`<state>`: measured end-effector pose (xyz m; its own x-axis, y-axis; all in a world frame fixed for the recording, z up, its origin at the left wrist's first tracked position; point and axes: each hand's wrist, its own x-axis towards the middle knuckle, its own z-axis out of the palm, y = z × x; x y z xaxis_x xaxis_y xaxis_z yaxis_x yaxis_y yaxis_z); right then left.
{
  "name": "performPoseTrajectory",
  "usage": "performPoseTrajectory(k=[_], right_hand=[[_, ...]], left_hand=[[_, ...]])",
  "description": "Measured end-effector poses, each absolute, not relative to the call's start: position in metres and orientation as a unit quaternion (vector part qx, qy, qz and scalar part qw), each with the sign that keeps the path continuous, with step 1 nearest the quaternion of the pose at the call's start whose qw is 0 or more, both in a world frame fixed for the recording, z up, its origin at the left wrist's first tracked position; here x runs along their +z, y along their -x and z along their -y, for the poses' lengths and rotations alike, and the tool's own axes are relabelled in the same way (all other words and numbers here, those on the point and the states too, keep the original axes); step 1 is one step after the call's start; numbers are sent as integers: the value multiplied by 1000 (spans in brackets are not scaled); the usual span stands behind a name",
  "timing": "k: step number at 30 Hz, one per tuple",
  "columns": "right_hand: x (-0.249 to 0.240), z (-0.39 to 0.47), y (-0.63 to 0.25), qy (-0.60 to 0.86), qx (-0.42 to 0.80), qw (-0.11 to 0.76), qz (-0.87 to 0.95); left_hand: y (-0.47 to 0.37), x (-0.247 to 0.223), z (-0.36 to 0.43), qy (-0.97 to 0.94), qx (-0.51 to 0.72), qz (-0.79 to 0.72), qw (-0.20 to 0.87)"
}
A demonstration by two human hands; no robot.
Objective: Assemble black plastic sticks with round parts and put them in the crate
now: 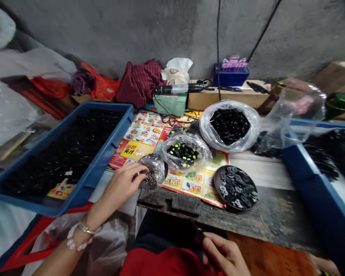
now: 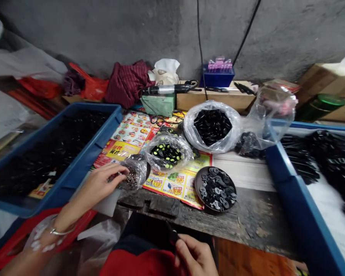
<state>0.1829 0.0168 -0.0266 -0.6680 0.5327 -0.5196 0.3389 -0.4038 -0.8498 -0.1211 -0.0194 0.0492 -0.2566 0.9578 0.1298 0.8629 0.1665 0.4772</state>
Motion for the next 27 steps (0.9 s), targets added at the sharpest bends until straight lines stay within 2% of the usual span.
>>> performPoseTrajectory(k=[3,7,17,23,27], right_hand=[[-26,-11,-176,386,736,64,552],[-24,-8,-172,387,726,76,563],[-29,-8,-174,414,734,103,529],[-37,-7,-176,435,743,156,483],[-42,-8,-178,434,755,161,465]], left_hand=[[137,33,21,-612,201,-761,84],[132,19,16,-626,215,-745,87],[137,23,18,-594,269,-754,77],[139,26,17,-592,247,-766,31],[138,23,12,-634,222,-740,39]])
